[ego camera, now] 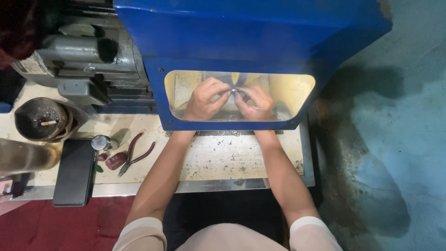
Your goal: Polishing a small jewelry component by holding and rotating it against a motorized polishing wheel inside a protective enclosure.
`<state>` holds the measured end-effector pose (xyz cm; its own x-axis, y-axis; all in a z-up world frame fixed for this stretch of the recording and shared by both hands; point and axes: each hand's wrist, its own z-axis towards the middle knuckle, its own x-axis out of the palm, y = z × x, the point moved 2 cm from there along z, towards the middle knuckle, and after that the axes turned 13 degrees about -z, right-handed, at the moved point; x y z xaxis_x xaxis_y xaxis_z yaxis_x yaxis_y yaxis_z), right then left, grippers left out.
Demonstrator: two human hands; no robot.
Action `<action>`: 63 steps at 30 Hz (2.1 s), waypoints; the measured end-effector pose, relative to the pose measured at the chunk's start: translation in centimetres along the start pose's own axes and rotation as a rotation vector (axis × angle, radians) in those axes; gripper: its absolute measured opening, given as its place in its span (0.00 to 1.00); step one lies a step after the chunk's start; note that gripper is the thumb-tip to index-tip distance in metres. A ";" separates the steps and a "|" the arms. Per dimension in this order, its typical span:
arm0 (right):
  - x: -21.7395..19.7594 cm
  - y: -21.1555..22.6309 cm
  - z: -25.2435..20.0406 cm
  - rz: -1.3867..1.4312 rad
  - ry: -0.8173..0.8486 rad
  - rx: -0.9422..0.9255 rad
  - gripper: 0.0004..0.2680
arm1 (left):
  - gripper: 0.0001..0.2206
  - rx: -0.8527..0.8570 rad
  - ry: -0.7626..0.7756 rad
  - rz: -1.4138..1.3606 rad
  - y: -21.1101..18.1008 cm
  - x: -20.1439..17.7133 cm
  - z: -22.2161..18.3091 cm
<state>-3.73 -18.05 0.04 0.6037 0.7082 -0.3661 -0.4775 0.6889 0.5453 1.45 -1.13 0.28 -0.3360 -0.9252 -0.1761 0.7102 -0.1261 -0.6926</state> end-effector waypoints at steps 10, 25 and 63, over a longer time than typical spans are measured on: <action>0.2 -0.1 -0.2 0.056 0.103 0.222 0.02 | 0.06 -0.055 -0.021 -0.055 0.0 0.5 -0.1; 3.0 -4.0 -2.4 0.114 0.097 0.424 0.06 | 0.06 -0.459 -0.298 -0.102 5.0 3.0 -1.7; 0.1 0.2 0.4 -0.033 0.007 0.090 0.02 | 0.07 -0.699 -0.179 -0.378 4.0 2.9 -1.7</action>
<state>-3.50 -17.92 0.46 0.6136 0.6868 -0.3895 -0.3982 0.6952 0.5984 2.25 -3.70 -4.24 -0.3300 -0.9154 0.2305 -0.0017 -0.2436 -0.9699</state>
